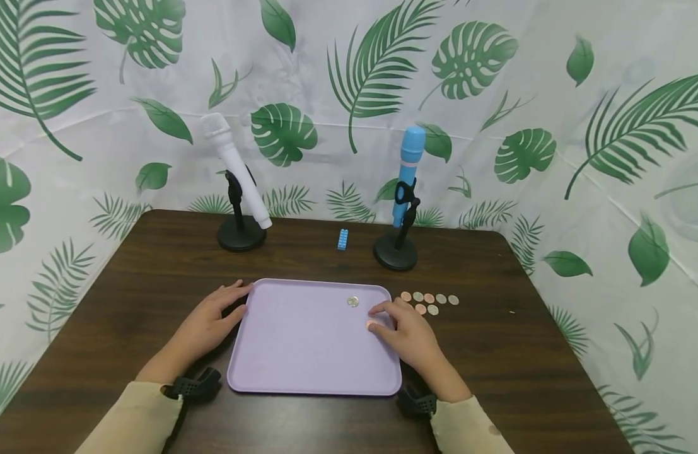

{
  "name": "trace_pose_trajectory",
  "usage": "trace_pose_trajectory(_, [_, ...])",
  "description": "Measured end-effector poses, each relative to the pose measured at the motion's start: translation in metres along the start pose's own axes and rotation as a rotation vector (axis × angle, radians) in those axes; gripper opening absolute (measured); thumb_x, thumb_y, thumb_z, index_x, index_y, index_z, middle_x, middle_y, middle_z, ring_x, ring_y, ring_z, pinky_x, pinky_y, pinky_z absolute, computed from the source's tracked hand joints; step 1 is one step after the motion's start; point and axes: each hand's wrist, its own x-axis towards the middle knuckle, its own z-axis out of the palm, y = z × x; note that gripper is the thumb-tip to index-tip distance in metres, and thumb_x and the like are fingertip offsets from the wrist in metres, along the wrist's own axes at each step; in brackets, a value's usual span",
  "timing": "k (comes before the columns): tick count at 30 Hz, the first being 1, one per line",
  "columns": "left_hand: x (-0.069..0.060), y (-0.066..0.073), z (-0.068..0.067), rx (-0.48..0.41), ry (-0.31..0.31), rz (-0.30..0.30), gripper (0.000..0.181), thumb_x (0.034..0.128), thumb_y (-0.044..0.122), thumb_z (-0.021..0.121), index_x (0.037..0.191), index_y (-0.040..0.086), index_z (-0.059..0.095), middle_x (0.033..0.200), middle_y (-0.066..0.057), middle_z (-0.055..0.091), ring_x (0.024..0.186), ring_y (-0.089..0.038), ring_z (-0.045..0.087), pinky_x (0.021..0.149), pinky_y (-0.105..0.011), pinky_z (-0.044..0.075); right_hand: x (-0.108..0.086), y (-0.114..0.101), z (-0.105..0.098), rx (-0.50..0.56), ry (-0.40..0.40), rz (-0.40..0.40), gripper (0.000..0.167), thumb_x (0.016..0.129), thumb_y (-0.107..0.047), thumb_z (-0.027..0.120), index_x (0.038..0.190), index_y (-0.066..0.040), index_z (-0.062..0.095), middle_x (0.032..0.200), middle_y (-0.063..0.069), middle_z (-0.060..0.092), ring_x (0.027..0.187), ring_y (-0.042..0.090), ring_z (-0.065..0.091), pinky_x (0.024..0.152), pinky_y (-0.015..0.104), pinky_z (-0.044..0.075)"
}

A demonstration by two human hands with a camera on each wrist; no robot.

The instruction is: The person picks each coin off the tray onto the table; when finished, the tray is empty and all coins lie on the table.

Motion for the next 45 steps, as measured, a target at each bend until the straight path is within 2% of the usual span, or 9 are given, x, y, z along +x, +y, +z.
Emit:
trace_pose_trajectory(8, [-0.002, 0.000, -0.001, -0.007, -0.001, -0.007, 0.057, 0.1113, 0.034, 0.062, 0.165, 0.019, 0.051, 0.175, -0.021, 0.038, 0.164, -0.057, 0.024, 0.128, -0.079, 0.022, 0.000, 0.000, 0.003, -0.023, -0.015, -0.033, 0.019, 0.088, -0.034, 0.093, 0.100, -0.038, 0.078, 0.083, -0.006, 0.053, 0.074, 0.012, 0.050, 0.061, 0.027, 0.039])
trace_pose_trajectory(16, [0.000, 0.001, 0.000, -0.012, 0.006, 0.010, 0.057, 0.1113, 0.035, 0.062, 0.165, 0.019, 0.051, 0.175, -0.021, 0.039, 0.163, -0.057, 0.024, 0.128, -0.079, 0.022, 0.000, 0.002, 0.002, 0.009, 0.006, -0.047, 0.023, 0.085, -0.029, 0.096, 0.094, -0.031, 0.074, 0.088, -0.007, 0.056, 0.081, 0.012, 0.053, 0.067, 0.026, 0.045])
trace_pose_trajectory(20, [0.000, 0.000, 0.001, -0.015, 0.012, 0.015, 0.056, 0.1114, 0.033, 0.063, 0.164, 0.018, 0.052, 0.175, -0.020, 0.040, 0.164, -0.056, 0.025, 0.128, -0.078, 0.023, 0.002, 0.006, 0.004, 0.107, 0.045, -0.081, 0.027, 0.084, -0.020, 0.096, 0.090, -0.027, 0.071, 0.086, -0.008, 0.061, 0.076, 0.013, 0.053, 0.065, 0.025, 0.046])
trace_pose_trajectory(25, [0.001, 0.000, 0.001, -0.018, 0.027, 0.032, 0.055, 0.1114, 0.035, 0.063, 0.163, 0.018, 0.053, 0.174, -0.021, 0.041, 0.163, -0.057, 0.026, 0.128, -0.078, 0.023, 0.003, 0.008, 0.003, 0.175, 0.111, -0.193, 0.021, 0.086, -0.014, 0.094, 0.094, -0.028, 0.080, 0.088, -0.014, 0.069, 0.074, 0.011, 0.055, 0.061, 0.023, 0.048])
trace_pose_trajectory(30, [0.001, 0.001, 0.000, -0.012, 0.023, 0.031, 0.056, 0.1113, 0.034, 0.063, 0.163, 0.018, 0.053, 0.174, -0.021, 0.041, 0.163, -0.057, 0.026, 0.128, -0.078, 0.024, 0.004, 0.011, 0.000, 0.178, 0.235, -0.242, 0.016, 0.088, -0.010, 0.092, 0.095, -0.022, 0.083, 0.087, -0.007, 0.061, 0.076, 0.012, 0.053, 0.062, 0.022, 0.047])
trace_pose_trajectory(33, [0.000, 0.000, 0.000, -0.011, 0.016, 0.023, 0.056, 0.1114, 0.034, 0.063, 0.164, 0.019, 0.052, 0.174, -0.021, 0.040, 0.163, -0.057, 0.025, 0.128, -0.078, 0.023, 0.007, 0.015, -0.006, 0.156, 0.341, -0.166, 0.011, 0.093, -0.011, 0.088, 0.097, -0.019, 0.080, 0.086, -0.002, 0.058, 0.078, 0.014, 0.054, 0.064, 0.023, 0.047])
trace_pose_trajectory(39, [0.001, -0.001, 0.001, -0.006, 0.008, 0.016, 0.057, 0.1114, 0.034, 0.062, 0.165, 0.020, 0.051, 0.175, -0.021, 0.039, 0.163, -0.057, 0.025, 0.128, -0.079, 0.023, 0.009, 0.036, -0.029, 0.113, 0.555, 0.115, 0.007, 0.105, -0.016, 0.074, 0.104, -0.009, 0.072, 0.093, 0.008, 0.071, 0.082, 0.022, 0.064, 0.069, 0.028, 0.050])
trace_pose_trajectory(42, [0.000, -0.001, 0.001, -0.002, 0.006, 0.012, 0.057, 0.1114, 0.034, 0.063, 0.165, 0.019, 0.050, 0.175, -0.021, 0.039, 0.163, -0.057, 0.024, 0.128, -0.079, 0.023, 0.007, 0.049, -0.043, 0.078, 0.608, 0.236, 0.011, 0.109, -0.018, 0.069, 0.106, -0.008, 0.070, 0.095, 0.011, 0.076, 0.081, 0.027, 0.066, 0.069, 0.034, 0.049])
trace_pose_trajectory(45, [0.000, -0.001, 0.001, -0.002, 0.004, 0.008, 0.057, 0.1116, 0.035, 0.062, 0.165, 0.020, 0.050, 0.175, -0.020, 0.038, 0.164, -0.057, 0.024, 0.128, -0.079, 0.022, 0.004, 0.059, -0.056, 0.050, 0.603, 0.330, 0.015, 0.109, -0.021, 0.068, 0.106, -0.007, 0.072, 0.093, 0.013, 0.071, 0.081, 0.031, 0.060, 0.070, 0.039, 0.043])
